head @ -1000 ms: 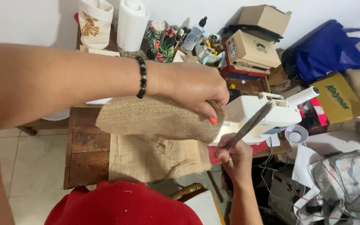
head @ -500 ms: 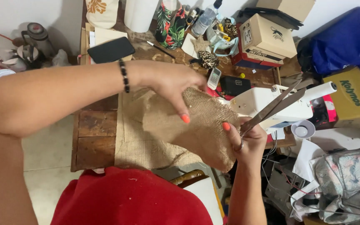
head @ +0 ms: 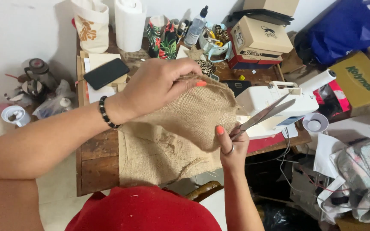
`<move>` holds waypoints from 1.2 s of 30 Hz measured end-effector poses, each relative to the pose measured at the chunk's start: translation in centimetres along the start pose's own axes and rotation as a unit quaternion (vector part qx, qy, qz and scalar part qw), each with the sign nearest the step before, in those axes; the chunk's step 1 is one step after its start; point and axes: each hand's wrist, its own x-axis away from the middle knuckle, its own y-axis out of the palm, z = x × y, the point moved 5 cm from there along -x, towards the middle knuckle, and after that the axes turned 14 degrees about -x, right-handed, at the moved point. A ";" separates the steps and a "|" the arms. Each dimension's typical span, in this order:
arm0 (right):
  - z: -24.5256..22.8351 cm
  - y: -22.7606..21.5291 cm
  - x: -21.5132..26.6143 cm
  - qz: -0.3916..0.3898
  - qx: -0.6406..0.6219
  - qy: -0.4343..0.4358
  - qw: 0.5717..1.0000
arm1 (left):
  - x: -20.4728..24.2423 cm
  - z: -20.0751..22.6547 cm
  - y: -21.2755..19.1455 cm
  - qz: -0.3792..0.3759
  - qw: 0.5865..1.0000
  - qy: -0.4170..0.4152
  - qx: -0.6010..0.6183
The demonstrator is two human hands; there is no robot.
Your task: The person cuts a piece of burlap fabric into a circular shape using shears.
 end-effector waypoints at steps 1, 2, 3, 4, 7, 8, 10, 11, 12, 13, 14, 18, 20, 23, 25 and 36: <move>0.1 -0.1 0.1 -0.016 -0.003 -0.015 1.000 | -0.9 0.7 -0.6 -0.006 1.000 0.019 -0.017; 0.3 -0.3 0.2 -0.031 -0.005 -0.031 0.999 | -1.7 1.5 -1.2 -0.012 0.999 0.039 -0.034; 0.4 -1.0 0.4 -0.029 -0.009 -0.033 0.999 | -2.4 1.9 -1.6 -0.013 0.998 0.043 -0.037; 0.6 -1.3 0.7 -0.070 -0.008 -0.035 0.997 | -3.1 2.6 -1.8 -0.024 0.994 0.084 -0.069; -0.5 -1.1 1.5 -0.153 0.081 -0.071 0.982 | -4.8 4.7 -3.3 -0.034 0.982 0.155 -0.100; -1.2 -0.6 2.0 -0.195 0.173 -0.100 0.960 | -5.3 5.4 -3.9 -0.032 0.979 0.179 -0.094; -1.8 0.5 3.1 -0.219 0.213 -0.088 0.948 | -6.0 6.2 -4.7 -0.041 0.975 0.194 -0.098; -2.0 1.4 3.6 -0.250 0.256 -0.073 0.931 | -6.4 6.5 -5.1 -0.045 0.973 0.202 -0.102; -1.8 1.3 3.9 -0.246 0.253 -0.076 0.933 | -6.6 6.8 -5.3 -0.048 0.972 0.207 -0.104; -1.5 1.3 4.1 -0.256 0.249 -0.065 0.932 | -6.7 7.0 -5.4 -0.059 0.972 0.207 -0.094; -1.1 1.3 4.3 -0.267 0.246 -0.055 0.930 | -6.9 7.2 -5.5 -0.071 0.972 0.207 -0.084; -1.0 1.6 3.9 -0.254 0.261 -0.109 0.925 | -7.0 7.6 -5.2 -0.097 0.973 0.199 -0.071; -0.9 1.3 3.9 -0.233 0.294 -0.183 0.909 | -7.1 7.4 -5.0 -0.105 0.973 0.193 -0.065; -1.9 1.3 3.6 -0.207 0.268 -0.177 0.924 | -7.2 7.1 -5.0 -0.091 0.973 0.196 -0.077; -1.5 1.0 3.8 -0.197 0.279 -0.189 0.921 | -7.4 6.8 -5.3 -0.087 0.976 0.182 -0.081; -1.2 0.4 4.1 -0.174 0.352 -0.252 0.884 | -8.0 5.3 -6.4 -0.055 0.981 0.162 -0.090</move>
